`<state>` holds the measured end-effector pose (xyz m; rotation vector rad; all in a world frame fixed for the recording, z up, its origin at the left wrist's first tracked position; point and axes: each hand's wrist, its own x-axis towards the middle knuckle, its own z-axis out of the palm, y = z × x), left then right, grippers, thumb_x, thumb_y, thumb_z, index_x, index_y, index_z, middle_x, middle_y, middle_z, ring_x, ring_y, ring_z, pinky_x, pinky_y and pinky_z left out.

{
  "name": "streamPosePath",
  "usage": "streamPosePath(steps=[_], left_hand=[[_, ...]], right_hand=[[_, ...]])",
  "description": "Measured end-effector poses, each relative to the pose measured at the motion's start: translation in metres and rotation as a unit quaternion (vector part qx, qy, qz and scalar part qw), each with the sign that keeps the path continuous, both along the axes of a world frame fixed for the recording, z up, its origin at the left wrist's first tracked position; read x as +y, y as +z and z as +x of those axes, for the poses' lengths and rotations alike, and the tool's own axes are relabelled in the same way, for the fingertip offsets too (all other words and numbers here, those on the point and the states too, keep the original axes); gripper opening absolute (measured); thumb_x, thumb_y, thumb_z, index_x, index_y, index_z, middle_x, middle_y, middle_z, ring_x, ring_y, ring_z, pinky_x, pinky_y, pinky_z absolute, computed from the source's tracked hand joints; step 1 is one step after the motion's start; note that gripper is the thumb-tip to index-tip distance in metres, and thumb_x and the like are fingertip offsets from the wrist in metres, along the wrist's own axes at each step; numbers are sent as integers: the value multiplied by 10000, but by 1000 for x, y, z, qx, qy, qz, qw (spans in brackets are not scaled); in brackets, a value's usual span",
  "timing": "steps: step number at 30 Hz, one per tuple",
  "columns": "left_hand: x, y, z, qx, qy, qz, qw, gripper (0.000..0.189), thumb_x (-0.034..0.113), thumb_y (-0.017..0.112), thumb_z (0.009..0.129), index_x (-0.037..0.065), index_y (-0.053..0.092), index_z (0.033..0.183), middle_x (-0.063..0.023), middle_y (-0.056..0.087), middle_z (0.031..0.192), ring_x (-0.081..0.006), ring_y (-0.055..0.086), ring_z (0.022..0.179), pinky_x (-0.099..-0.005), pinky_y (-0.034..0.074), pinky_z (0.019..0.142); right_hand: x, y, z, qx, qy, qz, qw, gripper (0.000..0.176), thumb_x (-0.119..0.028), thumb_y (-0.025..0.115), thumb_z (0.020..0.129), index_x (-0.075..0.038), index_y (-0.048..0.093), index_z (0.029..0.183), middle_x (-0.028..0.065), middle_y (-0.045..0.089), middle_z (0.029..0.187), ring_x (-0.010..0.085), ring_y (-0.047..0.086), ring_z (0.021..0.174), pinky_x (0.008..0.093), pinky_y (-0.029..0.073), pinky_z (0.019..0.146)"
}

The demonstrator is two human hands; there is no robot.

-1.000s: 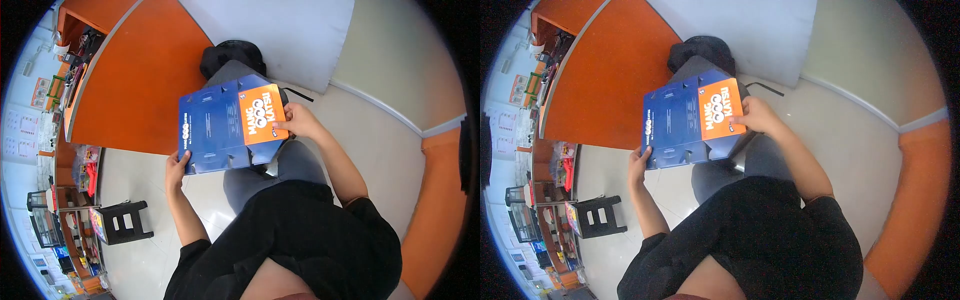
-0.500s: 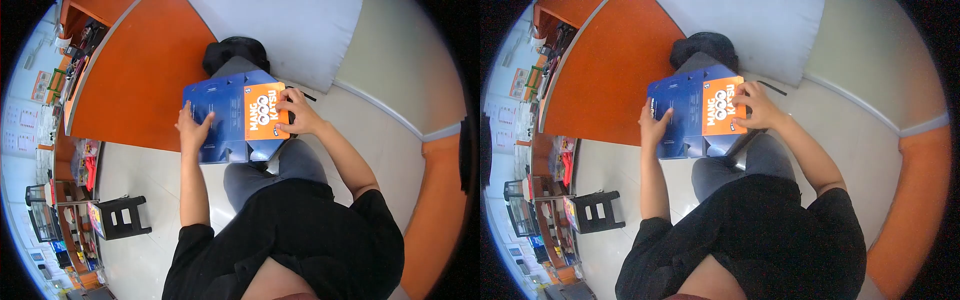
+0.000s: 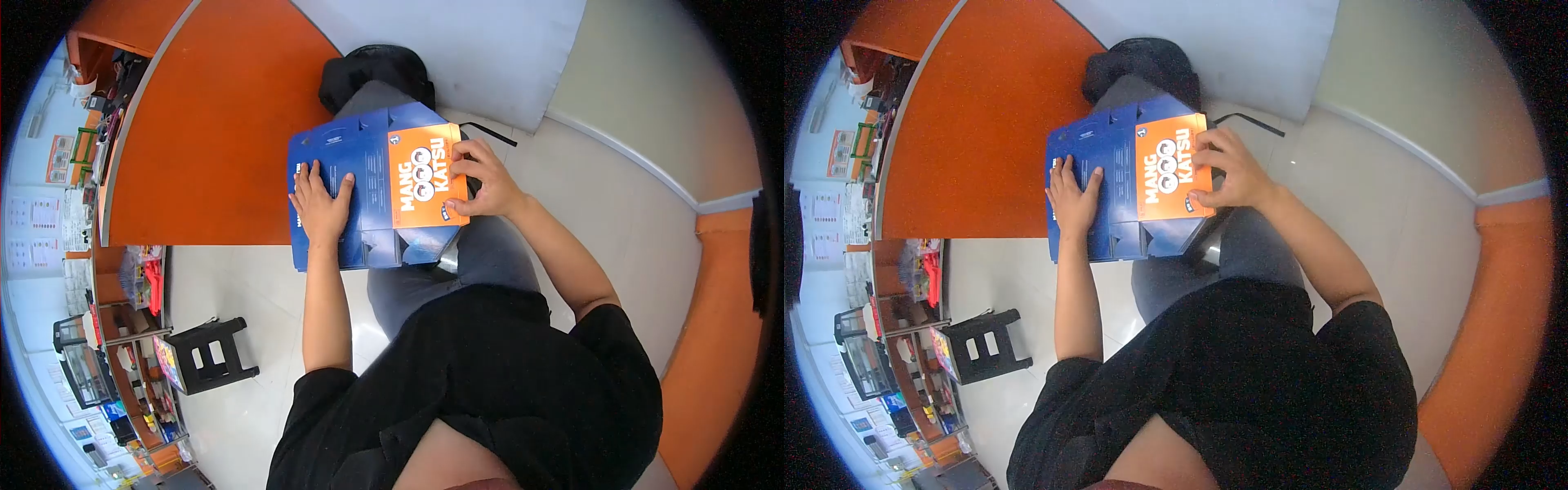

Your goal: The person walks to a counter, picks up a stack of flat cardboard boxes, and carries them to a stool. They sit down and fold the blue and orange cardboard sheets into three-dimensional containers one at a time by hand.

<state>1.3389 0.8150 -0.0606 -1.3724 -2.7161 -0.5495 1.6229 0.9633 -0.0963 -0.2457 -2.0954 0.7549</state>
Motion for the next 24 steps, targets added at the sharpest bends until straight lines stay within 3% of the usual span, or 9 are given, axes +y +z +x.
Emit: streamPosePath(steps=[7,15,21,24], left_hand=[[2,1,-2,19,2,-12,1000,785,565,602,872,72,417,1455,-158,297,1573,-331,216,1480,-533,116,1194],[4,7,1,-7,11,-19,1000,817,580,604,858,67,409,1464,-150,296,1574,-322,182,1491,-504,77,1207],[5,5,-1,-5,12,-22,1000,823,581,605,856,66,406,1465,-154,292,1576,-329,181,1491,-505,77,1207],[2,2,-3,-1,9,-26,1000,826,584,605,856,64,404,1467,-155,296,1574,-333,180,1490,-506,78,1207]], right_hand=[[3,3,-5,30,0,44,999,384,-246,832,563,-98,613,842,77,551,1023,280,521,917,401,437,825],[5,7,-5,10,8,46,999,367,-238,825,571,-94,594,818,80,580,1020,292,520,924,406,441,815],[1,0,-6,63,11,-12,998,347,-185,803,591,-89,598,855,87,578,1088,303,505,980,407,427,871],[0,5,0,11,1,8,1000,355,-188,801,600,-89,605,879,88,574,1104,301,500,999,409,422,891]])
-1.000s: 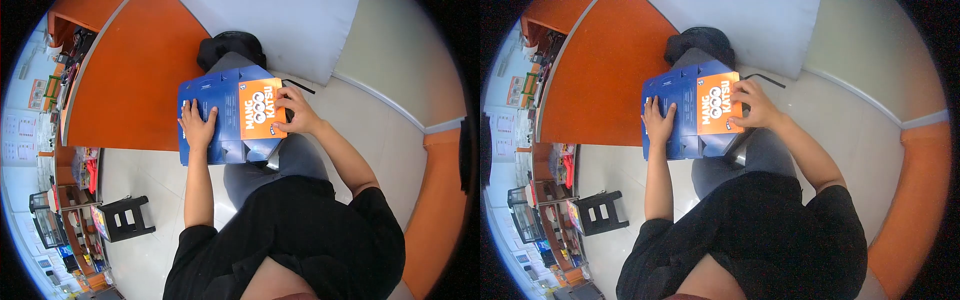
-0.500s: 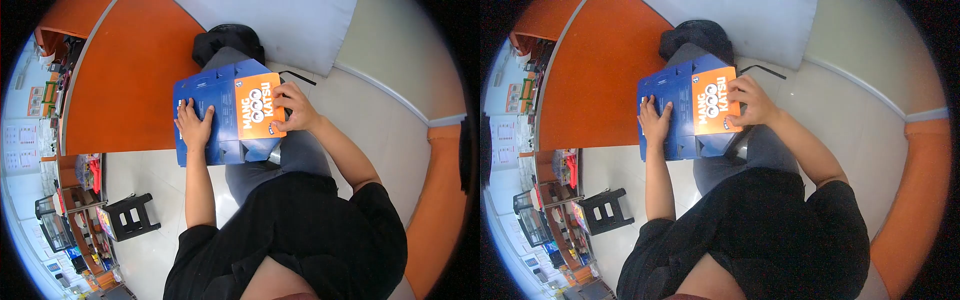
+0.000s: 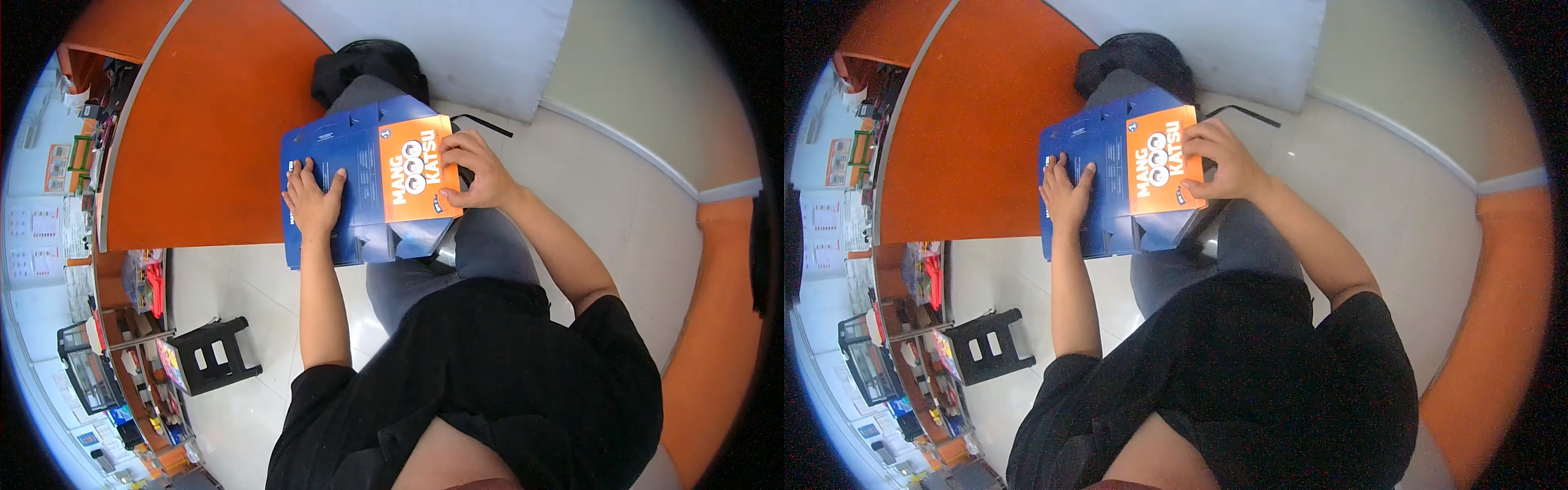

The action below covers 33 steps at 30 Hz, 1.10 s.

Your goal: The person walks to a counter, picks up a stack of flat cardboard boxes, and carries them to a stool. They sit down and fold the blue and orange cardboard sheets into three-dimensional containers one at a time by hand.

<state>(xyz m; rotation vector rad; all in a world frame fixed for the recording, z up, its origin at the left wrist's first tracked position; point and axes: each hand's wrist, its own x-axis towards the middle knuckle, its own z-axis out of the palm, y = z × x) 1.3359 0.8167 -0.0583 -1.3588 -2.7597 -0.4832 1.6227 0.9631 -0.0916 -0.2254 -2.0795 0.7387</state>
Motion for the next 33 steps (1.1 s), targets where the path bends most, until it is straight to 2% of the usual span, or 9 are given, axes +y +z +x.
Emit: streamPosePath(steps=[3,9,12,15,21,24,27,33], left_hand=[[2,0,-1,2,-2,0,1000,826,585,604,857,63,405,1466,-155,299,1573,-333,181,1490,-506,80,1207],[0,2,2,-6,0,2,1000,829,589,599,860,66,399,1471,-150,294,1578,-327,181,1490,-503,76,1208],[2,2,2,-5,4,-1,1000,831,597,591,860,70,398,1473,-144,291,1580,-320,173,1494,-502,78,1208],[0,1,1,-3,8,-8,1000,832,604,585,860,75,398,1474,-141,288,1582,-317,167,1498,-503,81,1208],[1,0,0,14,3,-8,1000,830,610,580,864,78,402,1475,-148,298,1580,-321,196,1487,-506,113,1201],[0,1,1,16,1,-7,1000,829,613,577,864,75,408,1471,-152,303,1577,-326,204,1483,-505,119,1199],[0,1,1,17,-1,0,1000,828,616,575,863,70,417,1465,-156,309,1572,-332,210,1480,-504,123,1198],[-1,5,2,-4,6,-5,1000,836,611,582,856,78,404,1475,-141,285,1585,-308,178,1496,-495,83,1210]], right_hand=[[-1,2,1,0,0,-2,1000,341,-232,806,623,-97,604,862,71,578,1086,294,507,997,415,420,897],[6,-3,-3,0,15,67,998,334,-240,805,636,-87,597,849,76,575,1090,295,504,978,422,434,867],[5,-3,3,-5,13,50,999,317,-223,798,658,-68,616,866,99,584,1096,289,515,986,414,446,868],[5,6,9,-18,32,-90,995,230,-130,771,704,-55,647,883,99,611,1121,298,524,1043,395,453,880],[26,48,14,-202,89,134,966,150,-124,695,831,-70,662,966,33,645,1084,256,536,1090,392,434,961],[24,54,7,-266,60,212,938,90,-146,648,846,-81,654,908,21,640,1040,223,535,1081,384,429,956],[24,59,3,-278,58,266,921,91,-154,590,860,-85,640,895,11,618,998,201,536,1068,362,423,942],[24,54,-1,-289,44,365,884,170,-169,533,885,-54,620,976,34,592,1014,205,560,1021,346,447,900]])
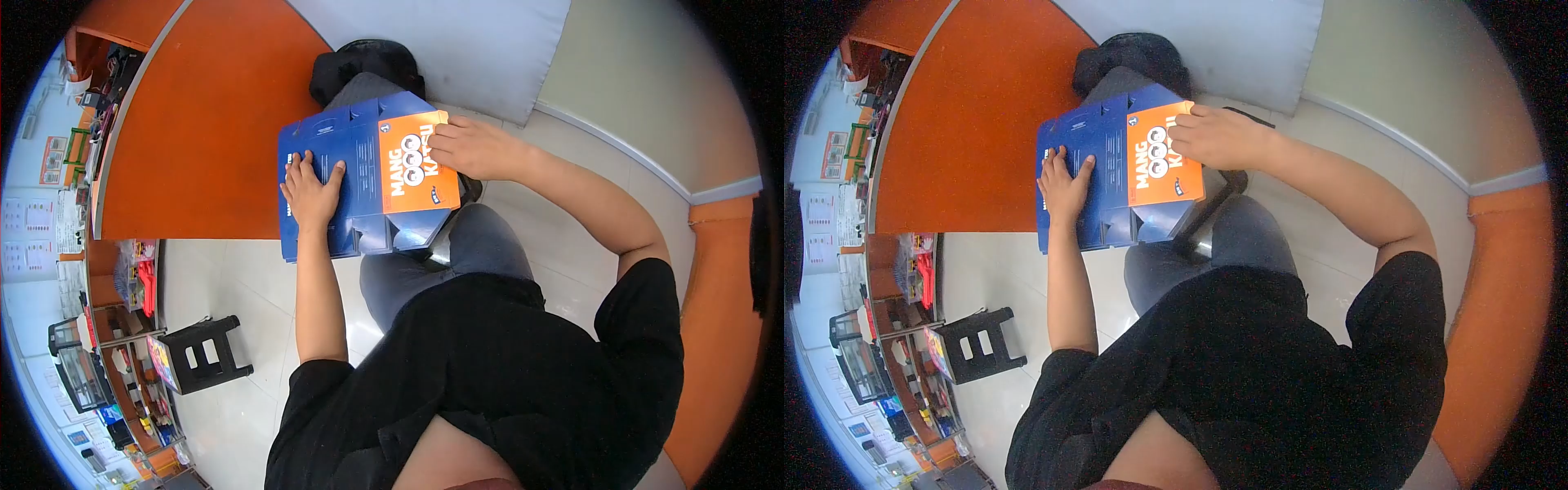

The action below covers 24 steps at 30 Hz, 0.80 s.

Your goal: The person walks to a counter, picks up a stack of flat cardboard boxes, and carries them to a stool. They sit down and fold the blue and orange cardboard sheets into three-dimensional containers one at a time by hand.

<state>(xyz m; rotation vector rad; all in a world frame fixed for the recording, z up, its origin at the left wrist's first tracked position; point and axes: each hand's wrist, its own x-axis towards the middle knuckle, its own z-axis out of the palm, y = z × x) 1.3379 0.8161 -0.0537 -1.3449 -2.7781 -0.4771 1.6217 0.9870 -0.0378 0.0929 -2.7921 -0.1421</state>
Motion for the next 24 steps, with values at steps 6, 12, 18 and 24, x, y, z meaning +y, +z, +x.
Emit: streamPosePath(steps=[6,12,18,24], left_hand=[[1,-2,0,4,0,3,1000,836,615,587,853,79,411,1470,-143,295,1581,-312,187,1493,-499,91,1208],[0,1,1,-1,4,0,1000,839,615,588,852,81,407,1474,-142,296,1581,-313,181,1494,-501,92,1208],[1,0,1,0,4,0,1000,837,616,584,853,88,406,1478,-132,296,1583,-311,178,1495,-487,81,1212],[0,-1,0,9,1,8,1000,841,631,576,853,81,419,1470,-150,306,1576,-317,207,1485,-486,113,1203]], right_hand=[[9,-7,1,-12,32,-12,999,197,-177,481,919,-26,588,988,100,582,1031,237,562,1019,364,447,901],[17,-12,1,-3,36,-188,981,151,-156,536,914,-34,580,992,102,577,1032,295,542,1014,397,441,911],[18,-7,4,25,75,-176,981,149,-189,573,911,-54,585,973,89,580,1016,280,542,1038,402,440,911],[3,1,3,-52,2,-65,997,159,-156,488,927,-50,569,1014,87,569,1100,242,534,1093,384,410,918]])
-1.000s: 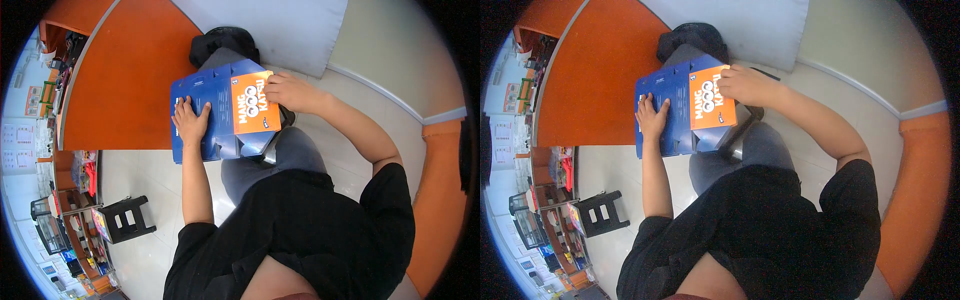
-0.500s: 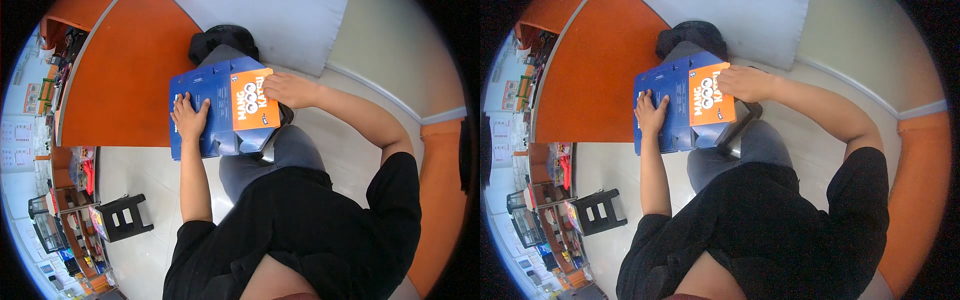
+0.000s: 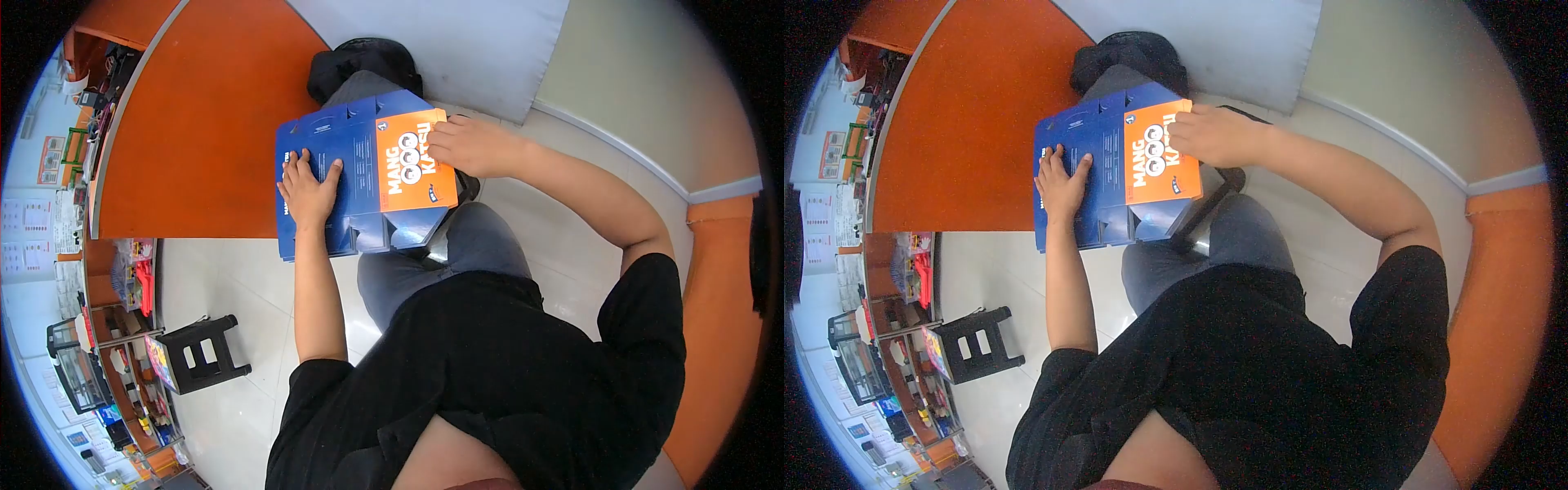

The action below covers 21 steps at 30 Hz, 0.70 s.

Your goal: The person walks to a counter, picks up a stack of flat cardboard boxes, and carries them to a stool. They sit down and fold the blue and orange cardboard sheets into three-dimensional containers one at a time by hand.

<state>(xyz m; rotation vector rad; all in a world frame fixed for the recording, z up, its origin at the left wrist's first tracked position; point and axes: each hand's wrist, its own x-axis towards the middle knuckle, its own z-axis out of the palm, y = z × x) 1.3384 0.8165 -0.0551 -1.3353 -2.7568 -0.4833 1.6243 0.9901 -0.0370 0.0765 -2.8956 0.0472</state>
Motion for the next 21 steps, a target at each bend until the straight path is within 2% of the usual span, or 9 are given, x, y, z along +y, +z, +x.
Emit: streamPosePath(steps=[3,6,12,15,18,21], left_hand=[[0,1,1,-3,1,-1,1000,845,631,583,850,81,419,1470,-151,307,1576,-316,207,1486,-484,113,1203],[1,4,1,-12,2,-1,1000,845,621,594,846,86,411,1474,-136,299,1581,-302,193,1493,-487,92,1209],[0,3,0,-13,4,-3,1000,847,614,602,844,84,409,1475,-135,300,1580,-303,186,1494,-489,81,1211],[0,-1,-2,-7,2,-2,1000,844,614,603,844,81,415,1472,-139,303,1578,-313,191,1490,-489,83,1211],[0,-1,-2,-8,-2,1,1000,843,614,602,844,77,420,1468,-140,302,1578,-318,196,1486,-489,84,1210],[0,2,1,-14,-4,1,1000,842,612,601,845,76,419,1468,-141,300,1579,-318,198,1486,-490,85,1209]], right_hand=[[4,-11,3,45,10,17,999,182,-163,484,918,-41,577,1016,85,573,1081,244,550,1076,376,448,879],[7,-14,7,47,20,4,999,191,-151,481,912,-48,575,1043,92,573,1119,248,546,1097,381,440,906],[14,-28,27,64,-9,-100,993,244,-110,516,874,-67,579,1105,91,585,1161,275,537,1133,398,418,949],[10,-27,33,141,-51,-77,986,271,-79,533,854,-87,602,1117,83,591,1151,271,546,1116,401,423,945],[-1,-17,28,123,-25,-112,986,267,-4,580,819,-99,640,1061,74,606,1078,267,573,1039,403,434,943],[2,-23,21,146,-1,-95,985,242,-13,603,813,-114,654,1028,59,608,1078,256,584,999,389,445,903]])
